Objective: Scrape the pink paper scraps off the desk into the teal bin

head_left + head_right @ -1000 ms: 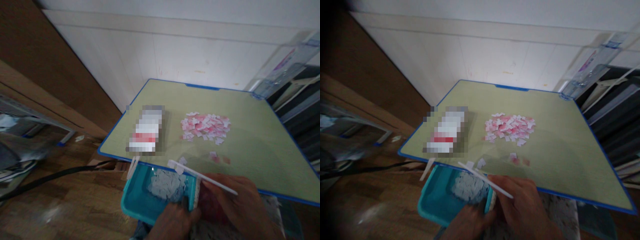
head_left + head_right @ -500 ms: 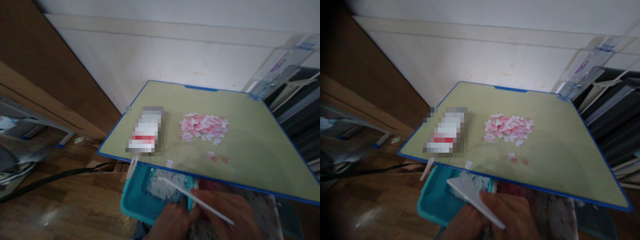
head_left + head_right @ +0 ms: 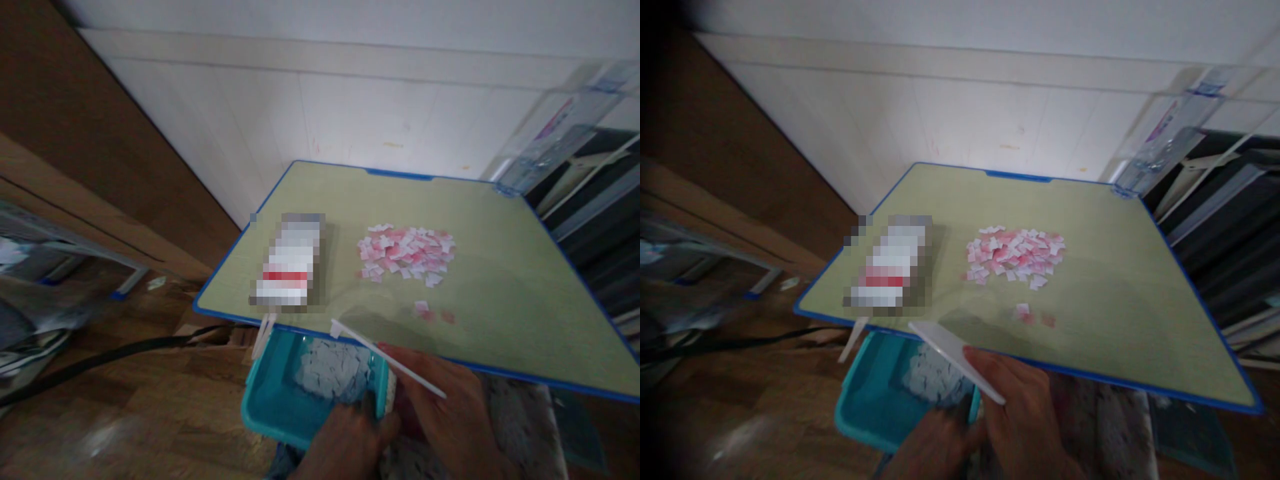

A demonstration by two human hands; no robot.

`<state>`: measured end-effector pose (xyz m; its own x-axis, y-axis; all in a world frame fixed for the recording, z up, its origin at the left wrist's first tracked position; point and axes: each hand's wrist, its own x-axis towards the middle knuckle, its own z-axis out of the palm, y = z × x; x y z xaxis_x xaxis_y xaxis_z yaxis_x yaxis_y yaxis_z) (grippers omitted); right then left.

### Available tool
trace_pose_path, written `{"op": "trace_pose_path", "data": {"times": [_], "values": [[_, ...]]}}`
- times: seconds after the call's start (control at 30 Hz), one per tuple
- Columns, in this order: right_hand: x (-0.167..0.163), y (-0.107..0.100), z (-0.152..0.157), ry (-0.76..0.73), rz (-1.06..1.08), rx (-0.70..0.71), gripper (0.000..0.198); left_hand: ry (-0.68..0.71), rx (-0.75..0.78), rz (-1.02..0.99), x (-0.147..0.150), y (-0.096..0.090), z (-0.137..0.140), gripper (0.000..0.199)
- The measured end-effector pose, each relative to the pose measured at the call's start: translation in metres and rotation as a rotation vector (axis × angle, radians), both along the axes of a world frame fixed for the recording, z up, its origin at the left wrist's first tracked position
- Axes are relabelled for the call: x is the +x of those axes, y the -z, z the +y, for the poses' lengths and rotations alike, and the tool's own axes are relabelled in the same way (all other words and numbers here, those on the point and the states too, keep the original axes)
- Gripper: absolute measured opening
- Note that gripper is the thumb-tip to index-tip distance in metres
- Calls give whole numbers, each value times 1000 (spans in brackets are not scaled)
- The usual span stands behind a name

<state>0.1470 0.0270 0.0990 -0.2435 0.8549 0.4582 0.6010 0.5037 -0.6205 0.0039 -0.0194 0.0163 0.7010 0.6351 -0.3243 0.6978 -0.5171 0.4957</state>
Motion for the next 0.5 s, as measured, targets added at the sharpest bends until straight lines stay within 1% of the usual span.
{"op": "trace_pose_path", "data": {"times": [0.07,0.13,0.2,0.27,0.33,0.4,0.43,0.5], "values": [[-1,0,0,-57,1,17,31,-2,-8,-20,0,0,0,40],[0,-1,-2,-82,-9,52,33,-4,-15,-42,-1,2,-1,48],[0,-2,-4,-80,-28,87,33,-5,-32,-62,-1,4,-2,52],[0,-2,-8,-47,-39,105,30,-6,-40,-65,-2,7,-3,49],[0,0,-11,48,-50,87,25,-8,-22,-55,-2,8,-4,41],[-1,3,-12,193,-65,55,22,-6,9,-45,-2,8,-3,33],[-1,5,-13,262,-75,47,23,0,23,-40,-1,8,-2,29],[0,10,-13,349,-90,39,28,9,50,-29,0,8,0,25]]}}
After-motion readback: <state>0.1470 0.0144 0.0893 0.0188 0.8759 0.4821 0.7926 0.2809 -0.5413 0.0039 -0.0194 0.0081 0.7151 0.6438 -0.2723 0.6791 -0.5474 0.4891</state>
